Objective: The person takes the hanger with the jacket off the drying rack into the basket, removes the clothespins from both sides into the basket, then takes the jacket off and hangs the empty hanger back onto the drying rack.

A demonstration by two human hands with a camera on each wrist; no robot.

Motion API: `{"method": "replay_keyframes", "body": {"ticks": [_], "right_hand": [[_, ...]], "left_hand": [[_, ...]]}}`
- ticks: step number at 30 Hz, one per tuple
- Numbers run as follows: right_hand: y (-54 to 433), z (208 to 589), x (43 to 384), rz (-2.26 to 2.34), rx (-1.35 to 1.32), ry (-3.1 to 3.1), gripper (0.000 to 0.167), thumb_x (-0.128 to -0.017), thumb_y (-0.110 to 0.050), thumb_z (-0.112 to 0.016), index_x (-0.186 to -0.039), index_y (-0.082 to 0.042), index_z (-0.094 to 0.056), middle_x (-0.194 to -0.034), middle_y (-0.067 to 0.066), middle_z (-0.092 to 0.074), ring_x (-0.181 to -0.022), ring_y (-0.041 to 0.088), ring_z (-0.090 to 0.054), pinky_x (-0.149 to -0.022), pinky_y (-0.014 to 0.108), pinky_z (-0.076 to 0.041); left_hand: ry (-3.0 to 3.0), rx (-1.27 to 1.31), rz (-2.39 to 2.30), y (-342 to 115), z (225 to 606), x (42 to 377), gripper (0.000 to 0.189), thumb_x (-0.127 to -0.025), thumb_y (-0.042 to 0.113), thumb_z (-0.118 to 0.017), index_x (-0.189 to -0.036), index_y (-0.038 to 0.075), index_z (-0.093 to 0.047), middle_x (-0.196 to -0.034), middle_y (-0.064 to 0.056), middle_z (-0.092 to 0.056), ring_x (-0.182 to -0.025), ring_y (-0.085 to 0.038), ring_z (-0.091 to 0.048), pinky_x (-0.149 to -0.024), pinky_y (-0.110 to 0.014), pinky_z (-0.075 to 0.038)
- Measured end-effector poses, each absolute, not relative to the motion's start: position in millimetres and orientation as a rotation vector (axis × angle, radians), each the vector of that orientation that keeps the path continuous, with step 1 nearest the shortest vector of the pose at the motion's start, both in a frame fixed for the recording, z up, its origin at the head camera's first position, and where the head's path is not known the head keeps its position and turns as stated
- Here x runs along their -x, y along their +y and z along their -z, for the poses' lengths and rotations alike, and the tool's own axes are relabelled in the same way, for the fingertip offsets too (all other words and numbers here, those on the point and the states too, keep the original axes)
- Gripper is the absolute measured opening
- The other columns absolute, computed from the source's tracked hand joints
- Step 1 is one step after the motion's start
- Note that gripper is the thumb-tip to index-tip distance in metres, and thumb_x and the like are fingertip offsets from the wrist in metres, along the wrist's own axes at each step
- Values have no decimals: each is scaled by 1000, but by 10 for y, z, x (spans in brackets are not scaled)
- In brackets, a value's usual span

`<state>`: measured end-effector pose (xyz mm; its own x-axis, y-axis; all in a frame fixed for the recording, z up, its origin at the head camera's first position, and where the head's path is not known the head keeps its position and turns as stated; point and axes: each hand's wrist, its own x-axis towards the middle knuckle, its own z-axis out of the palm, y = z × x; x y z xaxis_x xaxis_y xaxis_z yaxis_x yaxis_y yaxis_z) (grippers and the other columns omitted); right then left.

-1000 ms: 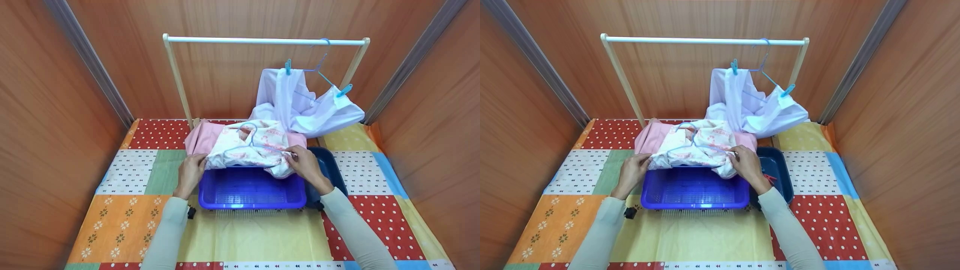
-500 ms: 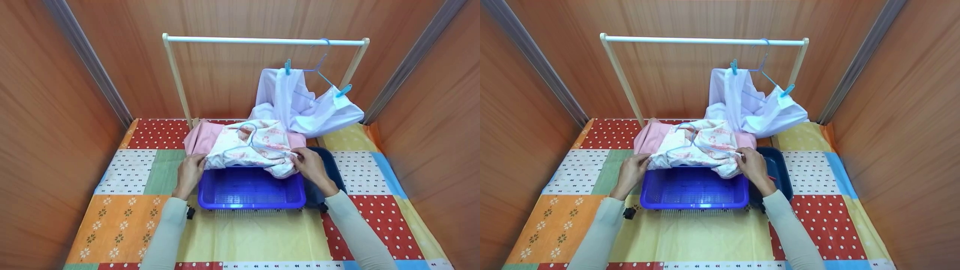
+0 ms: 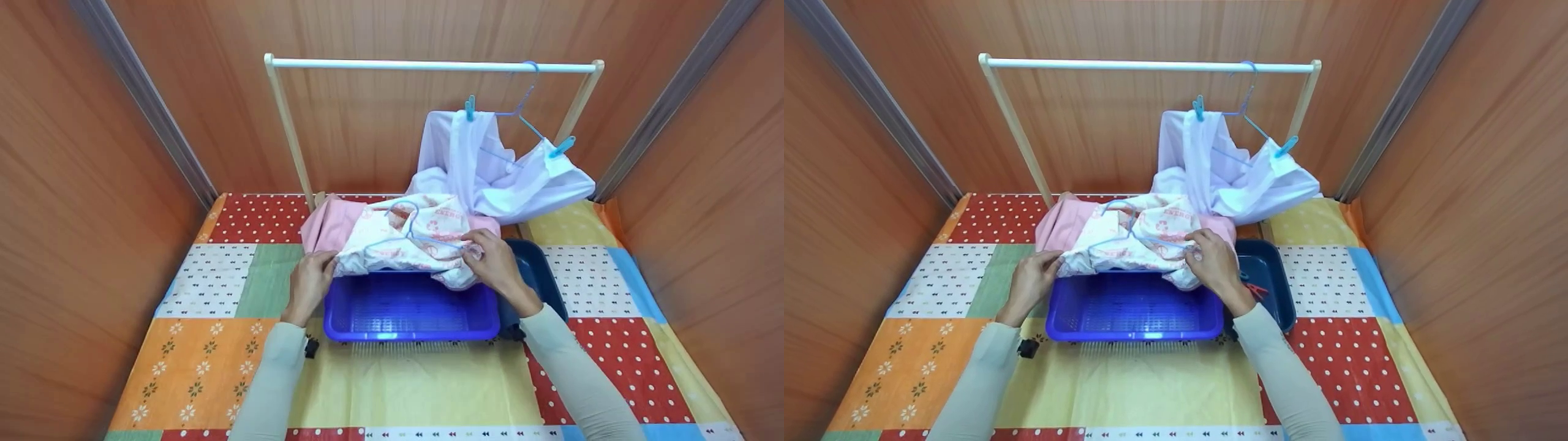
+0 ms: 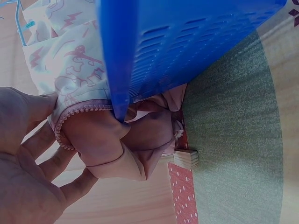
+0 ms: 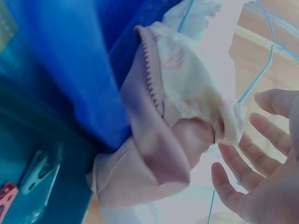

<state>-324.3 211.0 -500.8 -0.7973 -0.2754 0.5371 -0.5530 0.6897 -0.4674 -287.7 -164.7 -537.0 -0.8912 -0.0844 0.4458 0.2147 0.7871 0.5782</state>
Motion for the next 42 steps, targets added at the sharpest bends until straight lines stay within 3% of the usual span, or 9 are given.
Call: {"method": "replay_keyframes", "body": {"ticks": [8, 16, 25, 32, 42], "right_hand": [[2006, 5033, 3260, -848, -679, -2563, 20, -86, -7, -72, -106, -7, -72, -106, 10, -72, -103, 29, -67, -91, 45, -52], [2027, 5072, 3286, -778, -612, -2607, 16, -87, -13, -73, -102, -8, -71, -101, 10, -72, -96, 29, -68, -84, 46, -54], [2139, 5151, 3279, -718, -544, -2577, 14, -84, -9, -71, -98, -9, -72, -98, 8, -72, -91, 32, -69, -80, 48, -53], [2243, 5243, 3267, -741, -533, -2544, 10, -88, -12, -70, -98, -10, -73, -96, 8, -73, -77, 29, -67, -73, 47, -53], [2345, 5299, 3210, -805, -423, -2536, 8, -90, -14, -71, -96, -10, -73, -96, 7, -72, -76, 26, -65, -68, 44, -50]], "left_hand": [[-2510, 104, 908, -1644, 5367, 2885, 14, -91, 15, -69, -102, 13, -77, -97, -6, -76, -93, -29, -69, -77, -49, -54], [-2493, 104, 898, -1657, 5367, 2883, 15, -92, 15, -68, -103, 10, -77, -96, -7, -76, -91, -30, -69, -77, -48, -54], [-2492, 106, 879, -1668, 5366, 2873, 15, -92, 17, -69, -103, 12, -77, -96, -6, -76, -90, -29, -69, -75, -49, -54], [-2507, 105, 869, -1683, 5385, 2867, 14, -91, 14, -68, -101, 14, -77, -93, -5, -76, -88, -30, -69, -74, -49, -54], [-2512, 97, 886, -1677, 5379, 2862, 14, -92, 15, -68, -103, 12, -77, -96, -7, -76, -89, -30, -70, -75, -49, -54]]}}
